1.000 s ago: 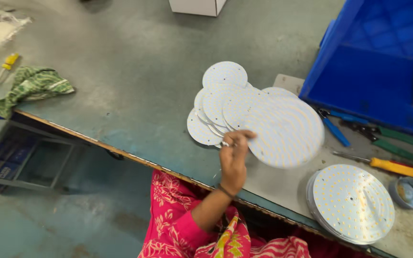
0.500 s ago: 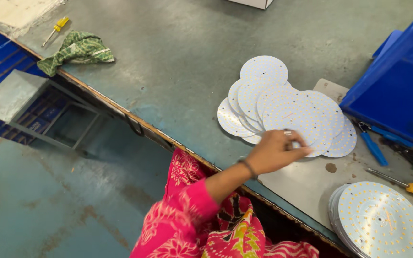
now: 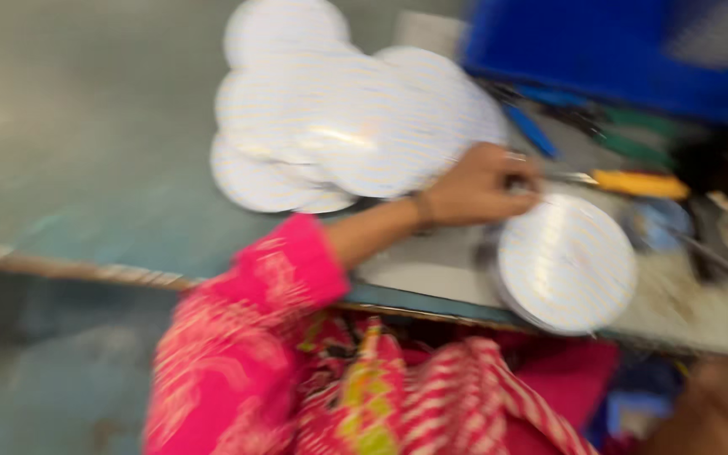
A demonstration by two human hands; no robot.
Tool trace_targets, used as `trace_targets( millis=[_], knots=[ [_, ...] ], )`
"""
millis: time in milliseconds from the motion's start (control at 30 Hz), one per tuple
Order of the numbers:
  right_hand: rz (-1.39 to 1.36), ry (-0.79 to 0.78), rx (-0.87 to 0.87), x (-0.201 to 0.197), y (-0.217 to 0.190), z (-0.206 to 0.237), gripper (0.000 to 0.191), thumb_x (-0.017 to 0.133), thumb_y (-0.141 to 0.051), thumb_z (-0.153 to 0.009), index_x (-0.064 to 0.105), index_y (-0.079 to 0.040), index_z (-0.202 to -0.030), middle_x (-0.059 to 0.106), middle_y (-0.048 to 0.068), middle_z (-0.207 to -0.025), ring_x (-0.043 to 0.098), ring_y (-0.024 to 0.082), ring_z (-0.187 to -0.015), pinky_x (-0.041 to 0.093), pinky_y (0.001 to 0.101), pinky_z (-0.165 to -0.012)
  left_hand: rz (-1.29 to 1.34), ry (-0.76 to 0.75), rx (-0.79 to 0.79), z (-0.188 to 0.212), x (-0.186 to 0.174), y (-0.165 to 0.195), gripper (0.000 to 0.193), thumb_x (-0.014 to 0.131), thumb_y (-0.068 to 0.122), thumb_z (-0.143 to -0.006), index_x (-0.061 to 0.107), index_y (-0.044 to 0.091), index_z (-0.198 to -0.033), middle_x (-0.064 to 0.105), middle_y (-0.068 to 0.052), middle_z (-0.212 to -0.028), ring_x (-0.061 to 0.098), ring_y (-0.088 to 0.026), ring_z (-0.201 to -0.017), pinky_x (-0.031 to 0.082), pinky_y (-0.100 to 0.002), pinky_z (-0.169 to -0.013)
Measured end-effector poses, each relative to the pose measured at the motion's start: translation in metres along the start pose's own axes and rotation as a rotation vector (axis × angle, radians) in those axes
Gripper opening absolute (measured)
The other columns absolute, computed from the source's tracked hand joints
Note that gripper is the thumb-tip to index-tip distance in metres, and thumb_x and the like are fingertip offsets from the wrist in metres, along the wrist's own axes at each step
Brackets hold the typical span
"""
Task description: The person solders a wire lead onto round LED light boards one at a time at a workbench, holding each board steady with one hand while applying a soldering iron with the other, then stacks the finished board with the others and pulls the next board from the pile.
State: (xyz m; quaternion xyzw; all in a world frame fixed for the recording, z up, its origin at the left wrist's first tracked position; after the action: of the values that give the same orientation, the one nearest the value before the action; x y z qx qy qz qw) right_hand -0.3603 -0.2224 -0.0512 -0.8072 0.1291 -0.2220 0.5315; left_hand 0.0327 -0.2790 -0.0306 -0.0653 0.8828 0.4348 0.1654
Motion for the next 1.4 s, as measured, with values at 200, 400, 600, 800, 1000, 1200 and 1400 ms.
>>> trace_targets(
  millis=[200, 400, 600, 800, 1000, 1200, 1400],
  knots=[
    [-0.167, -0.166, -0.172, 0.054, -0.038, 0.018, 0.032, 0.073, -0.025, -0.108, 0.052, -0.001, -0.112, 0.049, 0.006, -0.084, 0.044, 0.011, -0.056, 0.035, 0.0244, -0.048, -0.059, -0.007, 0.036, 0.031, -0.04, 0.044, 0.017, 0.076, 0.012, -0.085, 0.059, 0.006, -0.085, 0.061, -0.007, -0.103, 0.066, -0.025, -0.085, 0.054, -0.033, -0.075],
    [-0.141, -0.147, -0.136, 0.08, -0.053, 0.026, 0.027, 0.069, -0.02, -0.106, 0.051, -0.001, -0.101, 0.047, 0.006, -0.075, 0.042, 0.01, -0.049, 0.03, 0.0223, -0.042, -0.023, -0.093, -0.091, 0.025, -0.04, 0.051, 0.013, 0.075, 0.01, -0.079, 0.064, 0.005, -0.077, 0.063, -0.004, -0.106, 0.059, -0.012, -0.068, 0.048, -0.027, -0.06],
    [-0.073, -0.17, -0.171, 0.075, -0.064, 0.023, 0.027, 0.07, -0.018, -0.105, 0.05, 0.0, -0.099, 0.048, 0.007, -0.078, 0.042, 0.011, -0.049, 0.03, 0.0239, -0.043, 0.28, -0.138, -0.276, 0.023, -0.051, 0.02, 0.015, 0.07, 0.003, -0.084, 0.058, 0.001, -0.075, 0.062, -0.003, -0.116, 0.051, -0.003, -0.078, 0.044, -0.02, -0.064],
    [-0.025, -0.205, -0.196, 0.076, -0.064, 0.029, 0.027, 0.072, -0.015, -0.106, 0.052, 0.002, -0.098, 0.049, 0.008, -0.075, 0.041, 0.011, -0.052, 0.029, 0.0237, -0.046, 0.193, -0.191, -0.242, 0.024, -0.045, 0.016, 0.017, 0.071, 0.001, -0.079, 0.057, 0.001, -0.069, 0.062, -0.005, -0.112, 0.054, -0.004, -0.073, 0.046, -0.02, -0.063],
    [0.05, -0.19, -0.259, 0.078, -0.068, 0.032, 0.027, 0.072, -0.018, -0.099, 0.054, 0.002, -0.093, 0.051, 0.007, -0.073, 0.041, 0.009, -0.054, 0.027, 0.0218, -0.051, 0.214, -0.129, -0.265, 0.022, -0.046, 0.014, 0.016, 0.069, 0.001, -0.082, 0.057, 0.001, -0.071, 0.063, -0.005, -0.113, 0.054, -0.004, -0.077, 0.047, -0.021, -0.064],
    [0.082, -0.19, -0.286, 0.078, -0.069, 0.028, 0.027, 0.072, -0.018, -0.096, 0.054, 0.001, -0.093, 0.05, 0.006, -0.071, 0.04, 0.009, -0.055, 0.028, 0.0224, -0.053, 0.235, -0.129, -0.266, 0.02, -0.044, 0.012, 0.014, 0.068, 0.001, -0.081, 0.057, 0.001, -0.071, 0.063, -0.006, -0.113, 0.051, -0.004, -0.075, 0.044, -0.022, -0.064],
    [0.096, -0.213, -0.312, 0.072, -0.065, 0.023, 0.026, 0.072, -0.017, -0.098, 0.054, 0.002, -0.093, 0.051, 0.008, -0.074, 0.041, 0.011, -0.059, 0.03, 0.0241, -0.057, 0.215, -0.134, -0.258, 0.017, -0.042, 0.011, 0.015, 0.067, 0.001, -0.081, 0.056, 0.001, -0.071, 0.063, -0.006, -0.112, 0.051, -0.005, -0.074, 0.046, -0.022, -0.064]
  ],
)
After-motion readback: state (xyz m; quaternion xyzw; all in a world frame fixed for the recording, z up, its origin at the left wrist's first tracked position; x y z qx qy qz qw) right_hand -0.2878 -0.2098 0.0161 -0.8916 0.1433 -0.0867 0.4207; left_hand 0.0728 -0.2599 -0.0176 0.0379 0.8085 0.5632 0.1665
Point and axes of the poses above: each hand's wrist, its own z-axis away from the middle knuckle, its own x-axis out of the palm, y = z × x, the point moved 8 cm from there along -z, towards the middle knuckle
